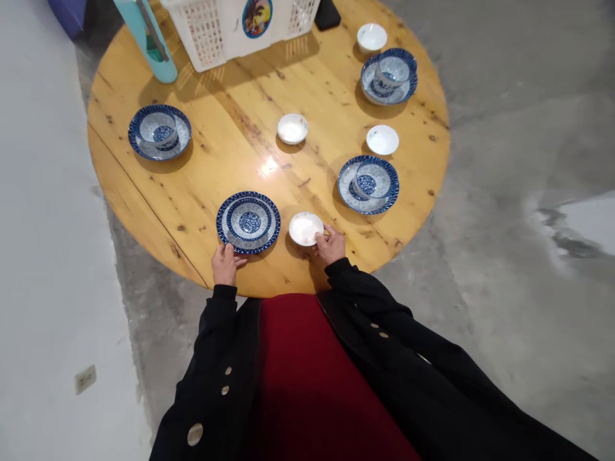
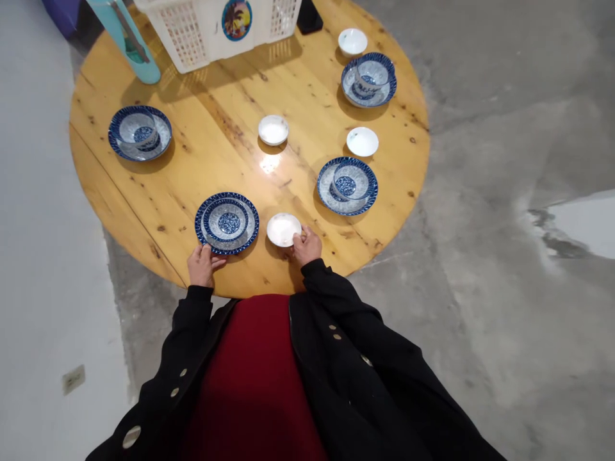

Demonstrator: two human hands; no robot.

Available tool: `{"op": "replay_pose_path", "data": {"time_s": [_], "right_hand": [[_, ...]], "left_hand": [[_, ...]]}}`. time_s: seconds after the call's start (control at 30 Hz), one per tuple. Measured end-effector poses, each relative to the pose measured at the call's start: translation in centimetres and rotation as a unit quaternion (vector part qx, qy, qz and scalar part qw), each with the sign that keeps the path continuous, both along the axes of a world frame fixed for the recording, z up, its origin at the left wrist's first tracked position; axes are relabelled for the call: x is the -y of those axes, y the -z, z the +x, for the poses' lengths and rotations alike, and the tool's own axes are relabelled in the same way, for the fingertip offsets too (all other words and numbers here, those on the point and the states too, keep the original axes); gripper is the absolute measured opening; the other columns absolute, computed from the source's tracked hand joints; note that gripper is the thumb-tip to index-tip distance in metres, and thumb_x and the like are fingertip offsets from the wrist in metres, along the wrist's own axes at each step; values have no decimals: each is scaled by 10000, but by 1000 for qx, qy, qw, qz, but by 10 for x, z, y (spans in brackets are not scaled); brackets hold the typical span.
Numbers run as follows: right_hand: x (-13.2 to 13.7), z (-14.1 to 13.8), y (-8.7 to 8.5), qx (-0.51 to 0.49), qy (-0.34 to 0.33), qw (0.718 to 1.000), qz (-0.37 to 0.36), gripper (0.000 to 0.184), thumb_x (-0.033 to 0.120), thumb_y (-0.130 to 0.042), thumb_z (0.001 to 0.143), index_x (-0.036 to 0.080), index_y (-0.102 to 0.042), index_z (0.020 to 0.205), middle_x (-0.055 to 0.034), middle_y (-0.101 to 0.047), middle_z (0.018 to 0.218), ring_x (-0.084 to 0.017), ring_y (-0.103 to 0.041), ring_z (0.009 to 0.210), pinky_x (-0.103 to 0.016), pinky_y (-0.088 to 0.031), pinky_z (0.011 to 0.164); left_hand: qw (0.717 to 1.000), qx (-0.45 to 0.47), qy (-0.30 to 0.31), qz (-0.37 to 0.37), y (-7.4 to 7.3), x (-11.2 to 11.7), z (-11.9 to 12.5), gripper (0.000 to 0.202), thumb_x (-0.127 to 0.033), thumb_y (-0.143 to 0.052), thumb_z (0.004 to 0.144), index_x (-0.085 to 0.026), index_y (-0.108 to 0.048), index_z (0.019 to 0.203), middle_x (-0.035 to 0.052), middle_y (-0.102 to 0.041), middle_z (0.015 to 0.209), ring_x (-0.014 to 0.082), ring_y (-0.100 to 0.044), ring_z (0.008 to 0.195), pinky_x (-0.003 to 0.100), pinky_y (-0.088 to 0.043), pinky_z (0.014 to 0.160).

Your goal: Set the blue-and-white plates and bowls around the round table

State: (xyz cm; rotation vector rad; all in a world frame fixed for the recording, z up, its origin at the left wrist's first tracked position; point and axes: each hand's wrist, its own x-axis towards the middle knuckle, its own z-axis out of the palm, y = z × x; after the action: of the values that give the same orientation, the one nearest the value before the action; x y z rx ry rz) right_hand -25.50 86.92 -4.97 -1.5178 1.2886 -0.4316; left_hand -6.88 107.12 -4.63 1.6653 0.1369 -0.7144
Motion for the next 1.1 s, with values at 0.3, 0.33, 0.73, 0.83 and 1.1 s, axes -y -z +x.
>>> {"op": "replay_pose_path", "data": {"time_s": [0.3,0.33,0.73,0.83,1.1], "right_hand": [[11,14,23,-5,2,1000,-27,599,385,-534,797,51,-575,1293,3,-589,507,-181,-560,414,-254,-455,389],[11,14,25,-7,2,1000,-27,597,385,-538,797,56,-574,1295,3,-591,510,-181,-564,417,-253,-458,391],[16,11,29,12,-25,1000,-14,519,360,-542,775,81,-608,1207,-1,-592,498,-193,-591,422,-250,-467,377],[17,9,29,7,-42,999,-13,504,365,-531,774,97,-609,1193,7,-597,498,-191,-597,422,-246,-475,390],[19,8,21,3,-58,998,18,537,370,-543,787,102,-591,1250,5,-610,531,-185,-597,434,-247,-483,405]], "left_hand": [[998,-46,-3,39,-13,-33,-31,356,-480,-607,815,-146,-554,927,45,-696,728,130,-684,568,217,-547,525],[998,-47,7,41,-14,-33,-36,366,-490,-614,809,-143,-562,914,47,-695,730,129,-682,569,217,-543,524],[984,-36,170,23,-13,-12,-64,350,-478,-627,837,-141,-616,928,64,-693,781,124,-666,627,231,-548,576],[971,-56,231,-12,-9,7,-73,380,-428,-621,863,-135,-626,1105,78,-704,877,111,-661,667,220,-541,605],[946,-43,310,-82,7,68,-86,784,-306,-563,893,-174,-217,1584,189,-572,1336,150,-683,850,328,-559,783]]}}
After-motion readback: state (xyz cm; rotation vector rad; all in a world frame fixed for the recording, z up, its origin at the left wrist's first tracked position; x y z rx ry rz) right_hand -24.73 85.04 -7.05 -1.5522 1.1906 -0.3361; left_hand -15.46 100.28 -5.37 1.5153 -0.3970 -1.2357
